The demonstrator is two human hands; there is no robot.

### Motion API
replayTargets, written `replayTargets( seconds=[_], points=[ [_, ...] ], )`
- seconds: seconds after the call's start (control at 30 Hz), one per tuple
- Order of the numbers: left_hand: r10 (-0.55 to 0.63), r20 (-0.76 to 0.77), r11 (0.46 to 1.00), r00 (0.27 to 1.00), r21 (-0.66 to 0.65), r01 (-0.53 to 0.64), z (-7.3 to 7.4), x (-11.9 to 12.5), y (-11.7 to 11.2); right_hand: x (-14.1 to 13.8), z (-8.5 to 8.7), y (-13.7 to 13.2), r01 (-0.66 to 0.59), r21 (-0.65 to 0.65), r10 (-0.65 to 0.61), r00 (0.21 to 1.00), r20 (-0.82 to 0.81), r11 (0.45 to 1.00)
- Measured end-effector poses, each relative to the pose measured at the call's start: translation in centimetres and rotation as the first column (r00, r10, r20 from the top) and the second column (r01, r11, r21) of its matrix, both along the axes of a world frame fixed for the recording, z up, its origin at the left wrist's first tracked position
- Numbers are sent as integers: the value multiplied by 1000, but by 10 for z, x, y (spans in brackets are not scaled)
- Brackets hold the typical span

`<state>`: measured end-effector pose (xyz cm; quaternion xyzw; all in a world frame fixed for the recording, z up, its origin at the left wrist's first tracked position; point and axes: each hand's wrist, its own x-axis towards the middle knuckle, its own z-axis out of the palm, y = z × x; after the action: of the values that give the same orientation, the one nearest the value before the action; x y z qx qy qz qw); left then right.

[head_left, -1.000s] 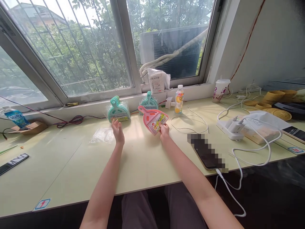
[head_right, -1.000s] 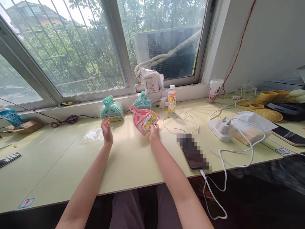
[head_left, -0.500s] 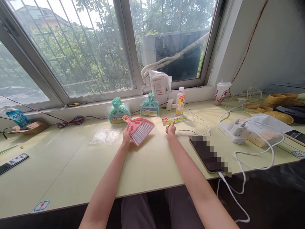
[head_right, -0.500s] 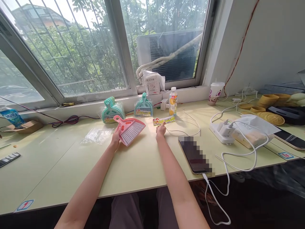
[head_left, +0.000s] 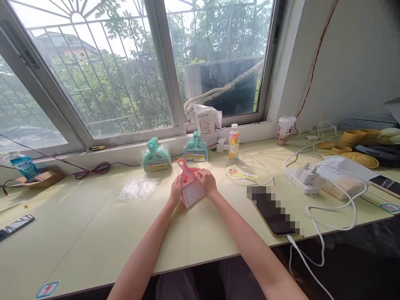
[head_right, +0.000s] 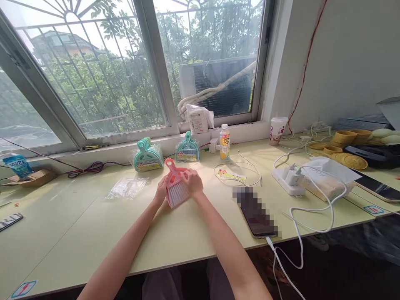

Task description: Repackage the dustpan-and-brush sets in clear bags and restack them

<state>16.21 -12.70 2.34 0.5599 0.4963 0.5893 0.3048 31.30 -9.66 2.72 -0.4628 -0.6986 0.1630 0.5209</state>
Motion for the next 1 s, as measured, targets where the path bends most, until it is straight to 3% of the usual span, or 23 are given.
replayTargets(
  seconds=[0.07, 0.13, 0.3, 0.47, 0.6, 0.73, 0.87, 1.0],
  points=[
    [37, -62, 997, 997, 66, -33, -1, 4, -2, -16, -1, -11, 24, 101, -44, 978, 202, 995],
    [38, -101, 994, 994, 109, -27, -1, 6, -3, -22, 0, -16, 81, 105, -106, 960, 260, 991],
    [-125, -153, 988, 980, 75, 138, 7, 2, -4, -11, 6, -12, 107, 10, -107, 975, 195, 994],
    [-142, -108, 989, 984, 25, 146, 12, 1, 0, -9, 6, -11, 134, -42, -129, 985, 118, 990],
    [-63, -183, 994, 981, 78, 78, 12, 4, 1, -14, 6, -15, 206, -36, -203, 977, 68, 978],
    [36, -331, 997, 943, 79, -10, 16, 3, -5, -16, 9, -19, 191, -8, -191, 982, 9, 981],
    [158, -520, 987, 839, 67, -145, 24, 0, -14, -19, 13, -21, 157, 6, -157, 987, -17, 988],
    [213, -628, 975, 749, 93, -200, 34, -4, -22, -22, 13, -20, 118, 13, -118, 993, 5, 993]
  ],
)
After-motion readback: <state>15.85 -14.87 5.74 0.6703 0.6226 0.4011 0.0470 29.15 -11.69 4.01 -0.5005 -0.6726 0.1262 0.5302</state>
